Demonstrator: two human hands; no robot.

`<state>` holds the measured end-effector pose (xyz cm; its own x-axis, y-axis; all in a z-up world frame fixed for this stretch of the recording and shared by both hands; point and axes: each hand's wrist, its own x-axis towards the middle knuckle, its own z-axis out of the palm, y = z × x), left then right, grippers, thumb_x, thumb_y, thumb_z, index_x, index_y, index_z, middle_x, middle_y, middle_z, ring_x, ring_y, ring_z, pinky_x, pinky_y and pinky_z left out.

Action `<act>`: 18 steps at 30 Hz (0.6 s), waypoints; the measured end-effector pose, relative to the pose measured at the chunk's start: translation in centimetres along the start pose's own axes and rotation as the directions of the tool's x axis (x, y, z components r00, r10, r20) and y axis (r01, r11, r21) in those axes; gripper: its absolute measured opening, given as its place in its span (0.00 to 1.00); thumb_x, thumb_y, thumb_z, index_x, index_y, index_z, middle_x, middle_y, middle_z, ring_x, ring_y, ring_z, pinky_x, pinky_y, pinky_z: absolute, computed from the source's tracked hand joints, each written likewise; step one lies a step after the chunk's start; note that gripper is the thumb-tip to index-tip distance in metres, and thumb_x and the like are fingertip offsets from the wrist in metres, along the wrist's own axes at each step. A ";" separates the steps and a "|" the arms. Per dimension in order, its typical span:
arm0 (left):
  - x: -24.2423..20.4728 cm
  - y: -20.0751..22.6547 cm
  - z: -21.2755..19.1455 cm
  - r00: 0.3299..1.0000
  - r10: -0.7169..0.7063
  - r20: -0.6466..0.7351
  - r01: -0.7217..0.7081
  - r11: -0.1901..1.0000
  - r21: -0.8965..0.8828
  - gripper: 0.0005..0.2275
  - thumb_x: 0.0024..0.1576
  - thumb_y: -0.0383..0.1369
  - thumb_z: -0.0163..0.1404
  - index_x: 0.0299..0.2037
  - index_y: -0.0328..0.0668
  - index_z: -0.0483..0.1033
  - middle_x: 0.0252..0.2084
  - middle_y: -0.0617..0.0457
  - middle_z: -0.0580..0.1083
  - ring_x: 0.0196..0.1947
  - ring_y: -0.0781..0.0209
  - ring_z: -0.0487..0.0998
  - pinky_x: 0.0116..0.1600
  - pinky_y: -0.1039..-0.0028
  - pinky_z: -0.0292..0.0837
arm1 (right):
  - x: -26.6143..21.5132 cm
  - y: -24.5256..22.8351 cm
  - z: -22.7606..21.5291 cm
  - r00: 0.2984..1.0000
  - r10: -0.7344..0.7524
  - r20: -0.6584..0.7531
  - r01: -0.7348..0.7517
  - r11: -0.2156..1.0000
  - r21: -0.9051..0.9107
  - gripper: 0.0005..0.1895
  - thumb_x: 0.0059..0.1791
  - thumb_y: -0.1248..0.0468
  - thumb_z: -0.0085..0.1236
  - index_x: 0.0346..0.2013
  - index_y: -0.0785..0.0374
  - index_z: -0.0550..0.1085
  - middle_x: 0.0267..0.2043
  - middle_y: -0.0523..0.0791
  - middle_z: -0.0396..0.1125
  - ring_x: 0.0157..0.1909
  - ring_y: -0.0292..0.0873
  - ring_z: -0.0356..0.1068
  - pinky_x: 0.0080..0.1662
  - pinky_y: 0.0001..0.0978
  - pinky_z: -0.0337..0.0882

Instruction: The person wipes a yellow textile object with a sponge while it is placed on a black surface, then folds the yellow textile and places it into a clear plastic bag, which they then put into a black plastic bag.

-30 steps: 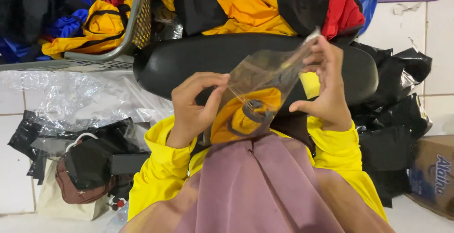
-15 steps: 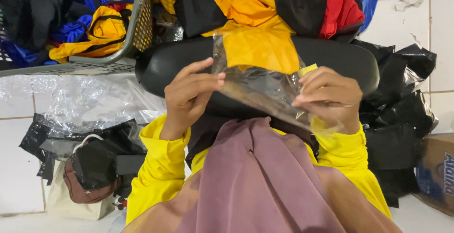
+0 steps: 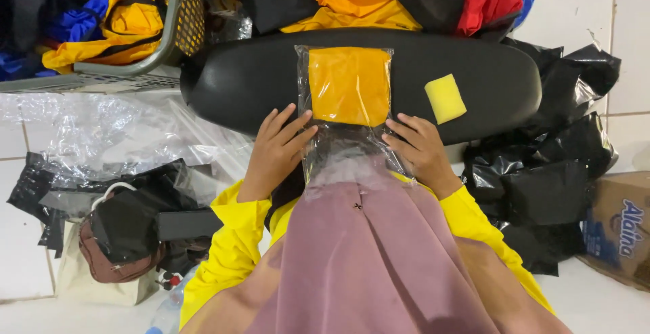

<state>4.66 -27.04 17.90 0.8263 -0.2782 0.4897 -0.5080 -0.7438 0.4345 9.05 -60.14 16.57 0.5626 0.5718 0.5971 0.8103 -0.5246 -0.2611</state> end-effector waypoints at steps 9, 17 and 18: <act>-1.8 -0.9 1.8 0.963 -0.247 0.108 0.267 0.925 -0.269 0.05 0.62 0.34 0.55 0.43 0.52 0.85 0.40 0.62 0.83 0.45 0.61 0.84 0.61 0.65 0.73 | -2.5 1.1 1.0 0.937 0.273 0.217 -0.337 0.868 0.365 0.15 0.54 0.56 0.58 0.45 0.66 0.77 0.43 0.48 0.77 0.52 0.53 0.75 0.63 0.55 0.64; -0.1 1.1 2.7 0.798 -0.599 0.064 0.569 0.713 -0.410 0.05 0.64 0.33 0.54 0.45 0.47 0.83 0.21 0.57 0.79 0.28 0.59 0.84 0.42 0.70 0.78 | 1.5 -1.3 1.3 0.640 0.700 0.317 -0.768 0.568 0.297 0.10 0.59 0.61 0.49 0.40 0.57 0.79 0.16 0.38 0.72 0.26 0.37 0.75 0.38 0.25 0.71; 0.0 1.4 2.9 0.798 -0.599 0.065 0.568 0.714 -0.409 0.05 0.64 0.33 0.54 0.45 0.47 0.83 0.21 0.57 0.79 0.28 0.59 0.84 0.42 0.70 0.78 | 2.0 -1.9 1.0 0.640 0.700 0.317 -0.768 0.567 0.297 0.10 0.59 0.61 0.49 0.40 0.57 0.79 0.16 0.38 0.72 0.26 0.37 0.75 0.38 0.25 0.71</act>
<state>4.67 -29.84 16.38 0.9796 0.1837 0.0819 0.0075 -0.4403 0.8978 8.78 -57.37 17.46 0.9793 0.1981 -0.0413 0.0760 -0.5491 -0.8323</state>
